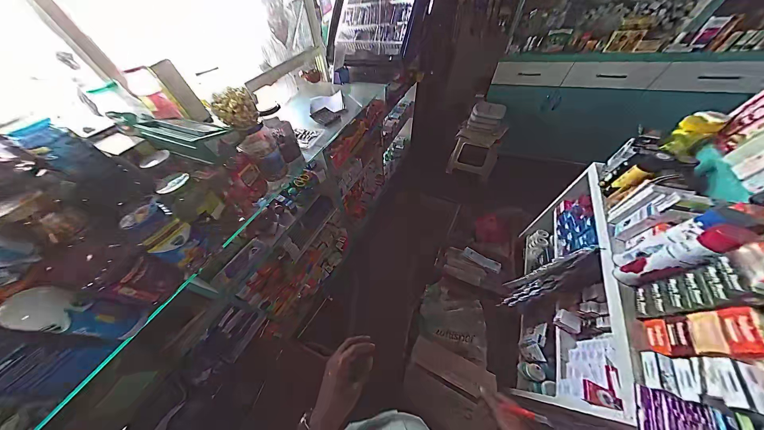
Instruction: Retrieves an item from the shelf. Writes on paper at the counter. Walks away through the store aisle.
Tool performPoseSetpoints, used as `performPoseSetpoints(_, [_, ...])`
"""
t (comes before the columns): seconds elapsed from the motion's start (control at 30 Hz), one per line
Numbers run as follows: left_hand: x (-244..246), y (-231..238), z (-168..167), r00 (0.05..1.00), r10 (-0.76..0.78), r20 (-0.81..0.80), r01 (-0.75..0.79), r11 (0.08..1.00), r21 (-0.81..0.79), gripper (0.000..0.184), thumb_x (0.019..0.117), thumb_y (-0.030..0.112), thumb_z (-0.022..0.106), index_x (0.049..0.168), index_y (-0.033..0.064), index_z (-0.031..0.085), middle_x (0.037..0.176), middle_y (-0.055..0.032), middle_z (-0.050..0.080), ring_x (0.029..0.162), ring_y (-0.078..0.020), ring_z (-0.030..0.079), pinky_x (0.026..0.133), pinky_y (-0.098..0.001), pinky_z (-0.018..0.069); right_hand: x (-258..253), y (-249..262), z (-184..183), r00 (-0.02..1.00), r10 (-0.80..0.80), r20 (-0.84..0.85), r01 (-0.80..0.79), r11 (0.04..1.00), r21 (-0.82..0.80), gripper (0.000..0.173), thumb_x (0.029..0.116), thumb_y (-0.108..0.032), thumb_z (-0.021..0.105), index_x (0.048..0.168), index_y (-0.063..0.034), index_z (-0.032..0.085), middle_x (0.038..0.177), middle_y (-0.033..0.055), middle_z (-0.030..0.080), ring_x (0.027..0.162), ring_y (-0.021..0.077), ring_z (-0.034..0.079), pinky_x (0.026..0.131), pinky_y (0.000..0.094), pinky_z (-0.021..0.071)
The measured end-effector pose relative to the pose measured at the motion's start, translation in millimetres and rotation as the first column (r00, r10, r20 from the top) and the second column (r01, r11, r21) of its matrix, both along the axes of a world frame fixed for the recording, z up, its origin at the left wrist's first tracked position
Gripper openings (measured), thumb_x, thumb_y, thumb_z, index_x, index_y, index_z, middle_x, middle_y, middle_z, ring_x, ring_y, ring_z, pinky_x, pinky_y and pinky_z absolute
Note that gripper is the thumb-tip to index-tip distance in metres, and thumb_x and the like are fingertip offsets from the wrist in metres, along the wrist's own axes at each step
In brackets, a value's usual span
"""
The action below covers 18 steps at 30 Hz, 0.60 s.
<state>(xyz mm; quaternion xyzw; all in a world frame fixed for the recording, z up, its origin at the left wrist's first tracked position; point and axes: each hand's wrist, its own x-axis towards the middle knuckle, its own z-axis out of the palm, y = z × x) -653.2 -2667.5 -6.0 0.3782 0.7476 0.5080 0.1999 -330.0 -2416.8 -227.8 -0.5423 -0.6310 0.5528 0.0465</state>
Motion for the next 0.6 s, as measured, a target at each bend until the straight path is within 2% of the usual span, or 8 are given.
performPoseSetpoints(0.13, [-101.2,57.1,-16.4,0.990,-0.130,0.048,0.136,0.977,-0.165,0.025,0.0961,0.012,0.066,0.119,0.0064,0.073,0.132,-0.0100,0.066,0.111,-0.0151,0.068,0.095,-0.0328,0.0583,-112.9,76.0,75.7,0.960,-0.131,-0.247,0.159,0.983,0.095,0.034,0.1042,-0.026,0.054,0.098,0.0027,0.071,0.088,0.0092,0.074,0.082,0.0174,0.071,0.083,0.0405,0.0585])
performPoseSetpoints(0.23, [-186.9,120.6,-31.0,0.964,-0.265,0.019,0.263,0.941,-0.211,0.025,0.0974,0.015,0.066,0.120,0.0080,0.073,0.134,-0.0090,0.065,0.111,-0.0132,0.068,0.093,-0.0298,0.0581,-186.8,128.2,83.4,0.860,-0.289,-0.420,0.367,0.923,0.115,0.025,0.1056,-0.014,0.051,0.103,0.0015,0.070,0.085,0.0038,0.076,0.073,0.0086,0.072,0.070,0.0247,0.0603])
performPoseSetpoints(0.3, [-254.0,165.1,-42.4,0.960,-0.279,-0.014,0.267,0.933,-0.241,0.025,0.0977,0.016,0.065,0.120,0.0086,0.073,0.134,-0.0087,0.065,0.112,-0.0135,0.067,0.094,-0.0307,0.0575,-246.9,158.9,68.7,0.825,-0.360,-0.435,0.422,0.905,0.054,0.027,0.1068,-0.014,0.048,0.109,0.0027,0.069,0.087,0.0053,0.075,0.070,0.0091,0.070,0.063,0.0235,0.0585])
performPoseSetpoints(0.37, [-319.4,215.3,-39.2,0.966,-0.256,-0.037,0.239,0.937,-0.256,0.025,0.0977,0.016,0.064,0.121,0.0096,0.074,0.135,-0.0070,0.065,0.118,-0.0138,0.065,0.100,-0.0334,0.0550,-311.8,186.3,42.7,0.856,-0.389,-0.341,0.411,0.912,-0.011,0.030,0.1083,-0.017,0.047,0.113,0.0054,0.067,0.086,0.0077,0.073,0.068,0.0110,0.067,0.061,0.0271,0.0560])
performPoseSetpoints(0.47, [-403.1,278.3,-9.5,0.972,-0.219,-0.087,0.204,0.966,-0.161,0.025,0.0978,0.013,0.064,0.120,0.0074,0.073,0.132,-0.0087,0.067,0.123,-0.0156,0.063,0.105,-0.0354,0.0533,-392.8,202.2,-24.0,0.948,-0.312,-0.056,0.301,0.942,-0.151,0.045,0.1110,-0.031,0.044,0.120,0.0082,0.064,0.090,0.0165,0.072,0.071,0.0194,0.068,0.064,0.0379,0.0569])
performPoseSetpoints(0.53, [-443.5,320.6,-6.3,0.972,-0.224,-0.072,0.215,0.969,-0.120,0.024,0.0982,0.013,0.064,0.119,0.0066,0.073,0.129,-0.0090,0.068,0.120,-0.0154,0.065,0.103,-0.0343,0.0542,-410.4,195.2,-48.8,0.966,-0.202,0.159,0.233,0.950,-0.209,0.054,0.1106,-0.039,0.043,0.129,0.0091,0.059,0.103,0.0253,0.069,0.084,0.0288,0.071,0.078,0.0465,0.0582])
performPoseSetpoints(0.57, [-463.4,347.0,-7.8,0.968,-0.244,-0.059,0.235,0.963,-0.132,0.024,0.0984,0.014,0.063,0.119,0.0071,0.073,0.127,-0.0082,0.069,0.118,-0.0147,0.065,0.102,-0.0337,0.0545,-419.2,195.1,-50.3,0.957,-0.135,0.257,0.192,0.958,-0.211,0.059,0.1096,-0.043,0.043,0.133,0.0098,0.057,0.114,0.0304,0.067,0.098,0.0360,0.070,0.090,0.0522,0.0554])
performPoseSetpoints(0.6, [-480.7,374.3,-10.3,0.961,-0.272,-0.042,0.263,0.953,-0.148,0.024,0.0984,0.014,0.063,0.118,0.0075,0.074,0.127,-0.0078,0.069,0.116,-0.0145,0.066,0.101,-0.0339,0.0547,-431.4,198.5,-43.8,0.939,-0.061,0.338,0.149,0.959,-0.242,0.066,0.1087,-0.047,0.043,0.139,0.0106,0.052,0.131,0.0360,0.059,0.121,0.0450,0.060,0.107,0.0585,0.0432])
